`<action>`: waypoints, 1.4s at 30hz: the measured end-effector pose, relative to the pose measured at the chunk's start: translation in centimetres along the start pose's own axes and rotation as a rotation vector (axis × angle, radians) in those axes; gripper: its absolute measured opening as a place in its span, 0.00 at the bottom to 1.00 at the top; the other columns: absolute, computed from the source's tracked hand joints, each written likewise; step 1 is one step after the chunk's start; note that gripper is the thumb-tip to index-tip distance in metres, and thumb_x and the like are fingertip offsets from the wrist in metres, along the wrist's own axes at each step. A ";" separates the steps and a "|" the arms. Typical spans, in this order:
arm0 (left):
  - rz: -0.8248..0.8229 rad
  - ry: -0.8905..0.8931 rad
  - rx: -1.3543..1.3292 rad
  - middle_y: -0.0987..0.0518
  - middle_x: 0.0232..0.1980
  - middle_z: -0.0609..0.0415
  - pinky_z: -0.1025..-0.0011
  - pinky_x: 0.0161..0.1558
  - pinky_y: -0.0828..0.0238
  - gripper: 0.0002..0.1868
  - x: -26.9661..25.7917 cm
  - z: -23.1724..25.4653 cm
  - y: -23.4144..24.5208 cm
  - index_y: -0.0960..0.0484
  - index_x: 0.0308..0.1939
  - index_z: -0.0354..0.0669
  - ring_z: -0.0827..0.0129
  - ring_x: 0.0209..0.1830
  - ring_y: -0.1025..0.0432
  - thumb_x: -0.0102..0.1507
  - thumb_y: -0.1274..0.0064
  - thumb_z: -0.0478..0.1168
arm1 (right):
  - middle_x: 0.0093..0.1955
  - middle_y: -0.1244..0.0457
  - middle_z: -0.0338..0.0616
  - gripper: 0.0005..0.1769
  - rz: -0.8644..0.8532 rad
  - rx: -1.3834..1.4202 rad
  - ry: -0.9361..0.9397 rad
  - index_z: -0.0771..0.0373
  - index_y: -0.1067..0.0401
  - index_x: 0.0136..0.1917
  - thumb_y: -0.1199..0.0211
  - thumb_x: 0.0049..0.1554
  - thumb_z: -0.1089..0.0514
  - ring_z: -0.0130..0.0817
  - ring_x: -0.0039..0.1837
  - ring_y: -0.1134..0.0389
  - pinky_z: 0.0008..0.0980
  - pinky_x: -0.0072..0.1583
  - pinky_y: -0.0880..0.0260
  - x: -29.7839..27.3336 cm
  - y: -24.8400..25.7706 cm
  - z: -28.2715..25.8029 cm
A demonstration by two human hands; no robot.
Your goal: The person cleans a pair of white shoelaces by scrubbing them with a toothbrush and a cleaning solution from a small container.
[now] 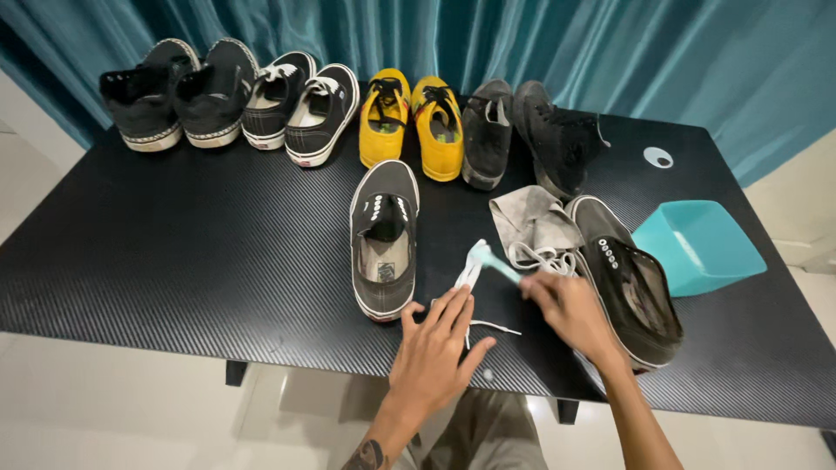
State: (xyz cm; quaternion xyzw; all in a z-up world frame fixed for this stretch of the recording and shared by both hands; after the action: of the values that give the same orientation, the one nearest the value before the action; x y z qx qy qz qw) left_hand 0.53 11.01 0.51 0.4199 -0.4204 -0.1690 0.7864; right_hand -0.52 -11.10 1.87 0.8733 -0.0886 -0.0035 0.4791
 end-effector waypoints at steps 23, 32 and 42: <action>0.018 -0.007 0.010 0.29 0.69 0.45 0.52 0.53 0.45 0.31 0.3 -0.2 0.1 0.25 0.60 0.30 0.62 0.67 0.36 0.69 0.58 0.57 | 0.36 0.30 0.41 0.16 -0.005 -0.238 -0.124 0.52 0.24 0.42 0.48 0.62 0.44 0.49 0.43 0.30 0.44 0.46 0.36 1.4 -0.7 0.7; -0.016 0.005 0.003 0.30 0.70 0.45 0.52 0.54 0.46 0.32 0.1 -0.2 0.0 0.26 0.62 0.30 0.62 0.67 0.36 0.69 0.60 0.57 | 0.36 0.29 0.37 0.17 -0.030 -0.185 -0.115 0.54 0.24 0.42 0.48 0.62 0.45 0.42 0.42 0.28 0.39 0.45 0.36 1.1 -0.3 0.4; 0.006 0.002 0.007 0.29 0.69 0.45 0.51 0.53 0.46 0.31 0.2 -0.1 0.1 0.26 0.61 0.31 0.62 0.67 0.36 0.68 0.57 0.56 | 0.40 0.28 0.38 0.15 0.054 -0.196 -0.170 0.55 0.23 0.47 0.47 0.61 0.47 0.46 0.47 0.28 0.42 0.49 0.35 1.3 0.3 1.3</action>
State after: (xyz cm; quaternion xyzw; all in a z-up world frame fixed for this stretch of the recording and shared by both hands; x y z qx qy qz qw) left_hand 0.74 11.02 0.59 0.4215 -0.4217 -0.1646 0.7858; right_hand 0.61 -12.55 1.50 0.8162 -0.1518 -0.0731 0.5527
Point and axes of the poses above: each hand's wrist, its own x-axis towards the middle knuckle, its own y-axis out of the back of the hand, z = x × y, the point moved 3 cm from there along x, towards the middle knuckle
